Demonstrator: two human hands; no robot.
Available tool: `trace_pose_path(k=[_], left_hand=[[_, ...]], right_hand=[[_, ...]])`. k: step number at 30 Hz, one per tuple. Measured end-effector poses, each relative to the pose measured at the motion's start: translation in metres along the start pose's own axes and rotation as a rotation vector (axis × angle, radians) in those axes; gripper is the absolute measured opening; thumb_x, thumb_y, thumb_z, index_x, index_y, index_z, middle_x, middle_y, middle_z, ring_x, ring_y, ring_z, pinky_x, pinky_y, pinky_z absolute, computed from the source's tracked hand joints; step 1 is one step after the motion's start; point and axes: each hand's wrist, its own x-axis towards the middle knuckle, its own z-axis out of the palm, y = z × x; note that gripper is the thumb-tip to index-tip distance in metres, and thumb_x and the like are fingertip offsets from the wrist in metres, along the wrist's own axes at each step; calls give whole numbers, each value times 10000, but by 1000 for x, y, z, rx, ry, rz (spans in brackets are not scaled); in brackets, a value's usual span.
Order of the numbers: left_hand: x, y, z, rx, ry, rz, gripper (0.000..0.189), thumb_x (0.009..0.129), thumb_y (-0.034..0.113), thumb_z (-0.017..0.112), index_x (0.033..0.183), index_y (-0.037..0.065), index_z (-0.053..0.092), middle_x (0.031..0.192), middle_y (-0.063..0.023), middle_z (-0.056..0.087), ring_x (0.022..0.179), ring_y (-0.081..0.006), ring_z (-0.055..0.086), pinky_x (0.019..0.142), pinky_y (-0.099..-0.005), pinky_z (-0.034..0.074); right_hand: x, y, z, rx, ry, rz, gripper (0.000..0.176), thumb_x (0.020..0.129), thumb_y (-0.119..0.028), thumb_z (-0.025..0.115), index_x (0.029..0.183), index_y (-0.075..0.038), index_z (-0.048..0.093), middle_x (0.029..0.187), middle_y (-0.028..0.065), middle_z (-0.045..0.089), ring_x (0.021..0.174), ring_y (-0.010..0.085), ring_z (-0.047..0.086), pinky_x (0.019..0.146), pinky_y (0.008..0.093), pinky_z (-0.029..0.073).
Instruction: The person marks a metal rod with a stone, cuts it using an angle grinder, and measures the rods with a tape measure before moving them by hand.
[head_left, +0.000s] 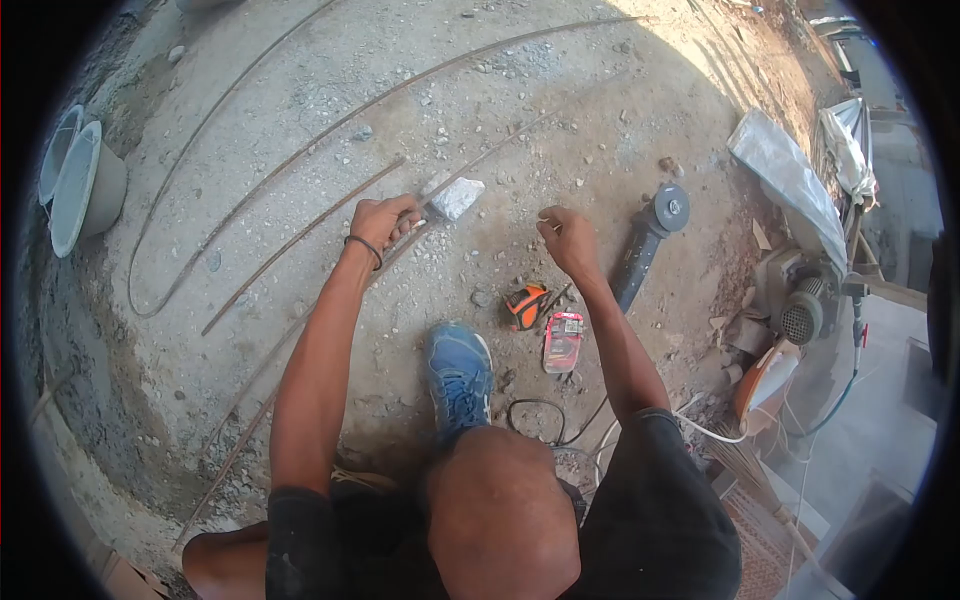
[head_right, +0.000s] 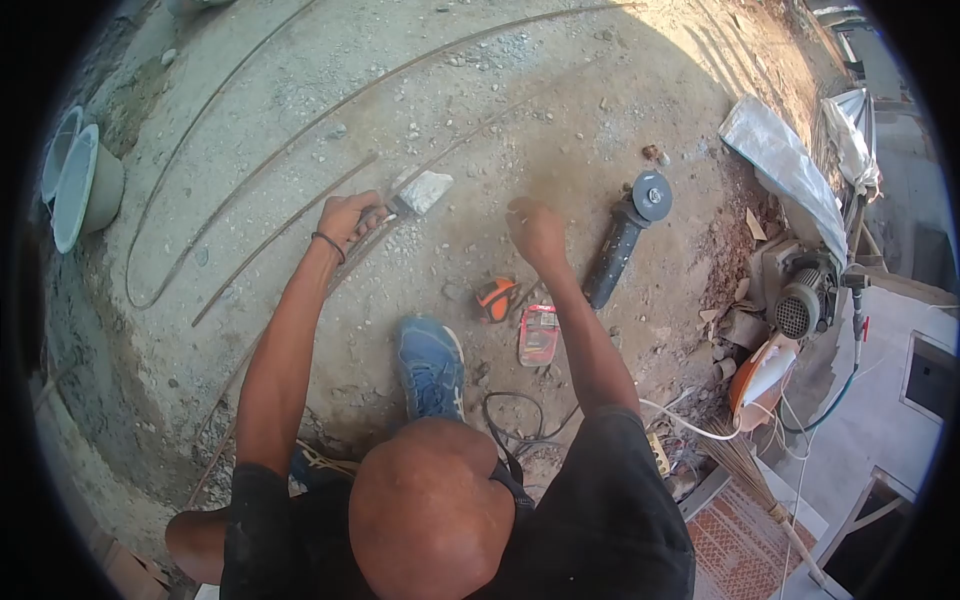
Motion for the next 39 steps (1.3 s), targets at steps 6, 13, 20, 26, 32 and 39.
trace_pose_path(k=[6, 13, 20, 26, 32, 39], left_hand=[[-13, 4, 7, 20, 9, -24, 272, 734, 283, 690, 749, 12, 709, 594, -8, 582, 452, -57, 442, 382, -222, 281], [7, -15, 7, 53, -50, -101, 275, 772, 285, 680, 785, 13, 717, 641, -33, 638, 457, -76, 474, 387, -230, 303], [12, -12, 2, 70, -67, -65, 298, 776, 304, 685, 810, 10, 723, 656, -37, 635, 474, -101, 501, 408, -250, 336], [13, -3, -5, 68, -101, -61, 297, 771, 297, 695, 806, 3, 712, 683, -57, 645, 502, -122, 527, 414, -256, 342], [19, 2, -15, 1, -168, -83, 287, 784, 275, 685, 835, -7, 702, 683, -64, 648, 498, -135, 524, 413, -263, 339], [9, 13, -17, -111, -198, -107, 248, 805, 253, 670, 820, 6, 689, 680, -68, 635, 514, -119, 523, 415, -238, 328]], right_hand=[[-14, -37, 38, -18, -238, -354, 147, 813, -178, 645, 910, -85, 704, 857, 160, 644, 836, 372, 632, 748, 455, 501], [-24, -43, 75, -210, -81, -472, 121, 850, -150, 637, 920, -60, 679, 842, 116, 642, 771, 317, 649, 682, 413, 522], [-8, -105, 75, 546, -108, -79, 122, 848, -99, 625, 942, -29, 662, 843, 192, 694, 797, 349, 675, 690, 390, 518], [16, -125, 89, 365, 67, -145, 162, 871, -97, 651, 994, 9, 661, 779, 167, 698, 730, 209, 701, 659, 325, 523], [18, -132, 86, 435, 66, -138, 155, 881, -116, 643, 969, 8, 677, 784, 154, 705, 738, 198, 701, 667, 321, 525], [15, -143, 84, 514, 47, -123, 175, 857, -124, 622, 966, 2, 677, 861, 212, 681, 806, 365, 677, 699, 398, 515]])
